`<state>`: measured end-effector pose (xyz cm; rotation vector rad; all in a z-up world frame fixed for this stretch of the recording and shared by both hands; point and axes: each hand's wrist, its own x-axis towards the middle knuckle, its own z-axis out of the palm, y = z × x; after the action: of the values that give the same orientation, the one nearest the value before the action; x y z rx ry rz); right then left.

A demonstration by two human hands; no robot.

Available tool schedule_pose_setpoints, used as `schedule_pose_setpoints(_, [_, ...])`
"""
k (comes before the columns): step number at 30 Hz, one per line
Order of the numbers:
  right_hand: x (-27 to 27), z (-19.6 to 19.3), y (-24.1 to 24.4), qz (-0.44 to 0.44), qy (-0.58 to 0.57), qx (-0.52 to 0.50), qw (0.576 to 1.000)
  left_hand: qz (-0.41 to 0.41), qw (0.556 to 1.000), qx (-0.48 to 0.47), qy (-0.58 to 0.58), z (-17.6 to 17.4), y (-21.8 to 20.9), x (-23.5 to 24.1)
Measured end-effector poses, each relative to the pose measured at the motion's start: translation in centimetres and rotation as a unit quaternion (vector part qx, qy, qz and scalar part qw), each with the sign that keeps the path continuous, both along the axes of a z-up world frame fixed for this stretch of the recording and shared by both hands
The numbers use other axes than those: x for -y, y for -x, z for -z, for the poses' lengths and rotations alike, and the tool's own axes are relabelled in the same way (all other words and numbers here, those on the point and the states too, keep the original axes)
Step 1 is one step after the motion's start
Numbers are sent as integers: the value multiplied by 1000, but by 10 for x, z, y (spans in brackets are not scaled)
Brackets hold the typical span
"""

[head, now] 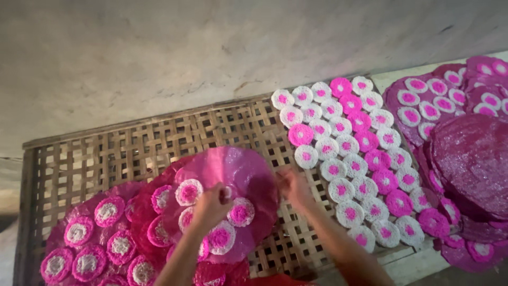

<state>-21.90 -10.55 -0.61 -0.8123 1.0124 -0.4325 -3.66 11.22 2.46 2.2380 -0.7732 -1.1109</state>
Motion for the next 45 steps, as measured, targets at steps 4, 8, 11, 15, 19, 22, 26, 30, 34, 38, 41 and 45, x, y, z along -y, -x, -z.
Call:
schedule_pose_setpoints(4, [-62, 7, 10, -203, -134, 93, 965, -22, 983, -69, 170, 1, 55, 24])
schedule_pose_setpoints(8, [-26, 11, 30, -120, -53, -17, 991, -9, 970, 40, 240, 11, 90, 21])
schedule_pose_setpoints(11, [24, 15, 49, -104, 111, -177, 972, 60, 983, 129, 118, 18, 76, 10])
schedule_pose_setpoints(15, [63, 26, 68, -236, 339, -395, 821, 121, 973, 185, 58, 22, 61, -8])
schedule_pose_setpoints(19, [67, 31, 75, -199, 478, -426, 742, 74, 985, 155, -13, 18, 55, -7])
schedule_pose_setpoints(22, [59, 28, 73, -189, 533, -444, 696, 114, 974, 176, -89, 14, 52, -4])
schedule_pose_setpoints(26, [52, 18, 76, -125, 631, -436, 630, 136, 979, 109, -102, 12, 52, -4])
schedule_pose_setpoints(30, [29, 14, 91, 20, 750, -321, 577, -32, 986, -159, 39, 9, 75, 12])
schedule_pose_setpoints(34, [-36, 30, 106, -147, 125, 56, 980, 40, 963, -139, 226, -4, 120, 44])
schedule_pose_setpoints(38, [-56, 38, 121, -64, 62, -102, 991, 133, 976, 31, 172, -27, 126, 31])
schedule_pose_setpoints(41, [-27, 34, 130, -48, 121, -138, 982, 186, 977, 40, -100, -34, 89, -14])
schedule_pose_setpoints(45, [5, 30, 137, -140, 280, -297, 902, 264, 936, 227, -57, -15, 59, -59])
